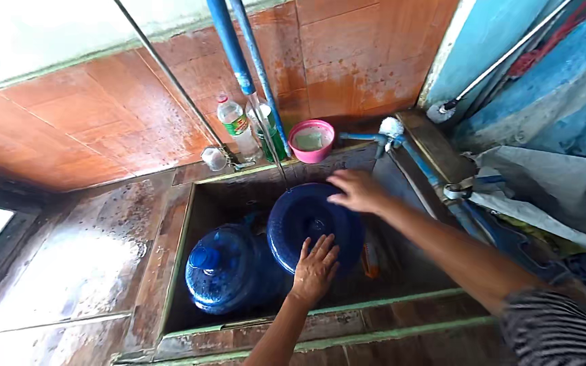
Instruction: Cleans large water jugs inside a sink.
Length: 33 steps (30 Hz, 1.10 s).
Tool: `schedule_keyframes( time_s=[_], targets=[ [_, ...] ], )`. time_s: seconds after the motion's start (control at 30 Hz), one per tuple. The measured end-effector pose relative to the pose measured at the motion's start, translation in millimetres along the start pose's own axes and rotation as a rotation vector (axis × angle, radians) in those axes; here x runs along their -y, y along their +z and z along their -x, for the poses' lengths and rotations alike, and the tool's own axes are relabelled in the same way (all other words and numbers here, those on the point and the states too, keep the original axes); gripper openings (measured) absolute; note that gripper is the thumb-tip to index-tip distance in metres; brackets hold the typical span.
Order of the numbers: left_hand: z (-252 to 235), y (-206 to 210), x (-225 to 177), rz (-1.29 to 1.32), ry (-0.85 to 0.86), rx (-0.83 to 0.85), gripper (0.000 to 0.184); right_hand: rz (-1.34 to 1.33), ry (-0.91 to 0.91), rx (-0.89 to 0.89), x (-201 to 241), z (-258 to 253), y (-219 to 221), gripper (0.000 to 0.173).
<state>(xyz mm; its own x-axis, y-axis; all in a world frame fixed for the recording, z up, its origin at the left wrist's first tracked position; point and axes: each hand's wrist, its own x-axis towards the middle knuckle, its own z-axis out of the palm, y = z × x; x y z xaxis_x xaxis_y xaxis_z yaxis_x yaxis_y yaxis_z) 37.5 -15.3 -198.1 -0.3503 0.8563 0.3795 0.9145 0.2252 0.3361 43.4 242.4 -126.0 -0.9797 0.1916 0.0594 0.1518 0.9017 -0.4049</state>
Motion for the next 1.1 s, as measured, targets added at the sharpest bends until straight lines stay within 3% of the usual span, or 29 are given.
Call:
schedule_keyframes(
  time_s=[0.07, 0.1, 0.17, 0.2, 0.27, 0.33, 0.57, 0.67, 0.7, 0.77, 0.8, 0.93, 1.1],
  targets=[
    [15.8, -4.7, 8.1, -0.053, -0.225, -0.15, 0.039, -0.027, -0.125, 0.227, 55.9, -53.1, 33.6, 0.071],
    [24.6, -9.3, 15.5, -0.069, -0.393, -0.231, 0.053, -0.045, -0.119, 0.358, 74.3, -76.3, 43.0, 0.076],
    [39.5, -22.5, 35.4, 0.031, -0.739, -0.336, 0.087, -0.198, -0.12, 0.583, 87.6, -112.8, 53.9, 0.074],
    [44.5, -28.8, 44.2, 0.152, -0.902, -0.374, 0.096, -0.332, -0.133, 0.656, 85.8, -122.6, 56.8, 0.066],
    [52.0, -35.5, 53.7, 0.397, -1.166, -0.437, 0.093, -0.615, -0.136, 0.759, 73.4, -126.8, 66.5, 0.049],
    [51.5, -36.5, 56.8, 0.477, -1.273, -0.427, 0.081, -0.785, -0.037, 0.762, 53.4, -125.5, 83.3, 0.047],
    [35.7, -52.2, 62.3, 0.505, -1.366, -0.264, 0.078, -1.006, 0.531, 0.404, -68.2, -79.0, 210.2, 0.046],
    [25.5, -59.7, 75.5, 0.494, -1.37, -0.178, 0.074, -1.291, 0.947, 0.182, -71.8, -34.5, 230.7, 0.047],
    [20.7, -63.2, 81.5, 0.497, -1.356, -0.16, 0.071, -1.372, 1.004, 0.137, -72.1, -22.0, 241.7, 0.05],
    [16.1, -68.4, 90.7, 0.504, -1.316, -0.14, 0.068, -1.456, 0.917, 0.014, -75.0, 1.7, 275.5, 0.056],
    [14.2, -72.6, 90.9, 0.51, -1.297, -0.127, 0.068, -1.477, 0.866, -0.034, -67.8, 14.0, 272.6, 0.057],
    [-11.0, -113.3, 77.5, 0.516, -1.202, -0.126, 0.061, -1.458, 0.873, -0.035, -28.1, 29.4, 190.2, 0.053],
    [-38.5, -205.3, 45.4, 0.573, -1.076, -0.204, 0.05, -1.516, 0.801, -0.177, -36.9, 29.4, 151.9, 0.056]
  ],
)
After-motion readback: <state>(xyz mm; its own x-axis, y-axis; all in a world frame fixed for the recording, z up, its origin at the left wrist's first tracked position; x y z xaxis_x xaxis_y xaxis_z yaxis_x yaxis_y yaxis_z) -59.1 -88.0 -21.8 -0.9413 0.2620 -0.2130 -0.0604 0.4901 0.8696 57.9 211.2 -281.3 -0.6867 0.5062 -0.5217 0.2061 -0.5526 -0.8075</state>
